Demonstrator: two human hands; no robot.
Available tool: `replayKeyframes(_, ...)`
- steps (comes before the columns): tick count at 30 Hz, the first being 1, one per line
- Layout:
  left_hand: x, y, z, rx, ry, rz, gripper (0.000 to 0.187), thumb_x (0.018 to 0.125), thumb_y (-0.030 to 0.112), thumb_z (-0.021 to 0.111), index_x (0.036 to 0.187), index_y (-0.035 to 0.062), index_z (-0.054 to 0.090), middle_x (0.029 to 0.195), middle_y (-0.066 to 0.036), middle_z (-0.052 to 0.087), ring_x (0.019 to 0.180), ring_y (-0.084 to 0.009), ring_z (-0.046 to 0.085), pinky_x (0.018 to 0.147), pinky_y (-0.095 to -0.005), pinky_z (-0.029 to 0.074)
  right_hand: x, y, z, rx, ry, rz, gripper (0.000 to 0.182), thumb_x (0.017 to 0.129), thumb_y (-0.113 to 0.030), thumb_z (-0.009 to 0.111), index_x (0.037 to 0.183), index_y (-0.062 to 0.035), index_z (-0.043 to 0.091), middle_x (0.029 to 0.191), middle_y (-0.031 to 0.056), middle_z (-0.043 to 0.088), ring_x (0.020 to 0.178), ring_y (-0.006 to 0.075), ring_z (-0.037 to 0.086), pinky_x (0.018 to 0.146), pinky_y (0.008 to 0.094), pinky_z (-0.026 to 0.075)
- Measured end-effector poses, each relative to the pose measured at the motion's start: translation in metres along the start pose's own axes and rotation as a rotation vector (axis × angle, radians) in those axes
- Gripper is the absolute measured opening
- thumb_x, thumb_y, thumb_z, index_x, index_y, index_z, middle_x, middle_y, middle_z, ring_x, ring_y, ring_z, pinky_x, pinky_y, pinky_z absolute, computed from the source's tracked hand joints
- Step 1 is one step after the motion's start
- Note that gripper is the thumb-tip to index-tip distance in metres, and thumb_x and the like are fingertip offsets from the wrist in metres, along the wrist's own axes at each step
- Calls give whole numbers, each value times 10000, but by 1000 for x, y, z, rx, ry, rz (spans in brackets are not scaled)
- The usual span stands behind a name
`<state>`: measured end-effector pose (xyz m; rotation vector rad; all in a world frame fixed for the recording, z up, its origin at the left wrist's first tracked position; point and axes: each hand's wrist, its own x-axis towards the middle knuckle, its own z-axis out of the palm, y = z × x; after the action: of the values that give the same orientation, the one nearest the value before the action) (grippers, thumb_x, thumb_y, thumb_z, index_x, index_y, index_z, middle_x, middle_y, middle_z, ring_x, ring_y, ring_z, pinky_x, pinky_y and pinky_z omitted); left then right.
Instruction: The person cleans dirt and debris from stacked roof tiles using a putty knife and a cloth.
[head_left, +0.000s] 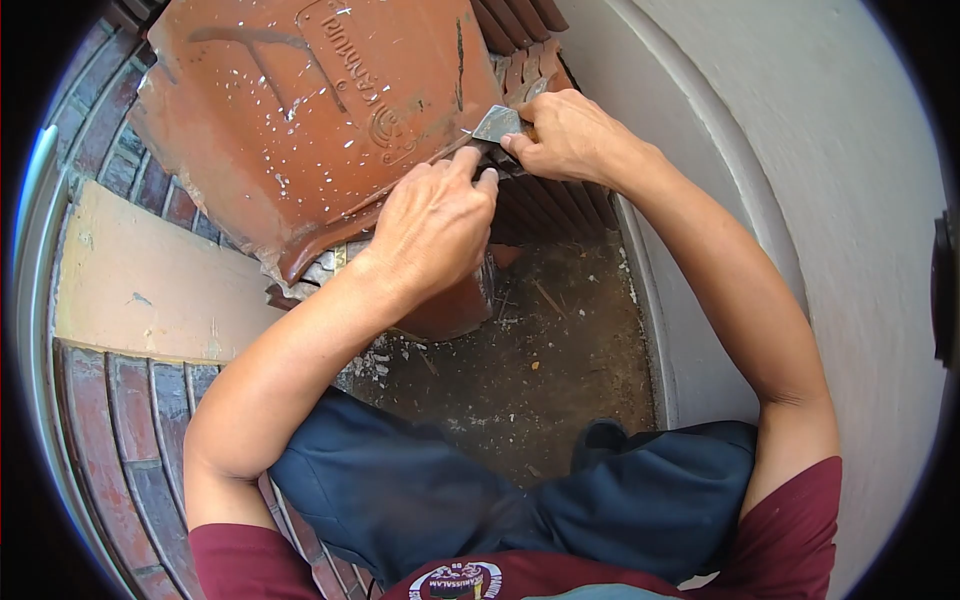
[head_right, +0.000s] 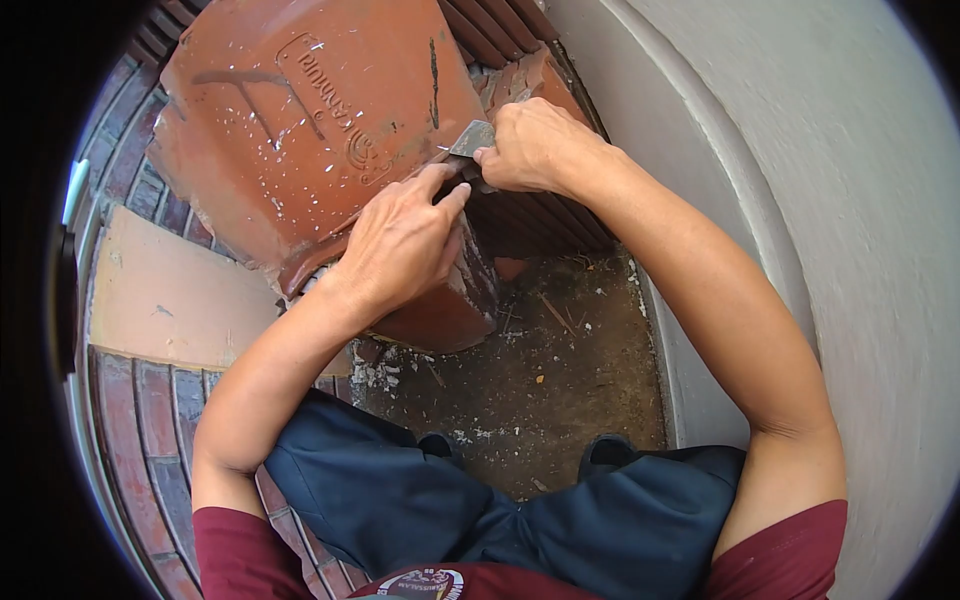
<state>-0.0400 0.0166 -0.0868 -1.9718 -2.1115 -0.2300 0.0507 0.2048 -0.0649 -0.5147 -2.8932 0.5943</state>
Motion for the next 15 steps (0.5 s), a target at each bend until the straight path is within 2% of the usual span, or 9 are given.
replayKeyframes(4,-1,17,-7,-77,-122,-55,397,817,79,680,1185,-70,672,1246,-288,613,986,-428,677,872,-483,562,-3,-8,-2,-5,3,33,450,913,-306,627,898,136,714,946,387,682,988,505,689,912,510,554)
replayKeyframes(7,0,17,0,-41,-123,2,420,814,81,678,1205,-69,664,1275,-297,601,976,-430,684,860,-486,565,-1,-9,0,14,0,72,475,927,-323,622,888,141,711,932,389,678,977,507,690,899,511,555)
replayKeyframes(12,1,16,2,-75,-115,-38,474,810,72,680,1263,-59,638,1311,-331,562,958,-448,684,847,-493,566,-1,-13,-1,-23,-8,67,493,939,-334,618,870,146,706,910,393,669,988,513,682,897,516,552)
replayKeyframes(15,0,17,4,-74,-83,-41,493,807,73,685,1283,-43,634,1341,-351,531,936,-452,688,837,-489,569,1,-10,4,-76,7,2,475,967,-341,635,915,128,695,757,319,678,788,448,716,770,509,555)
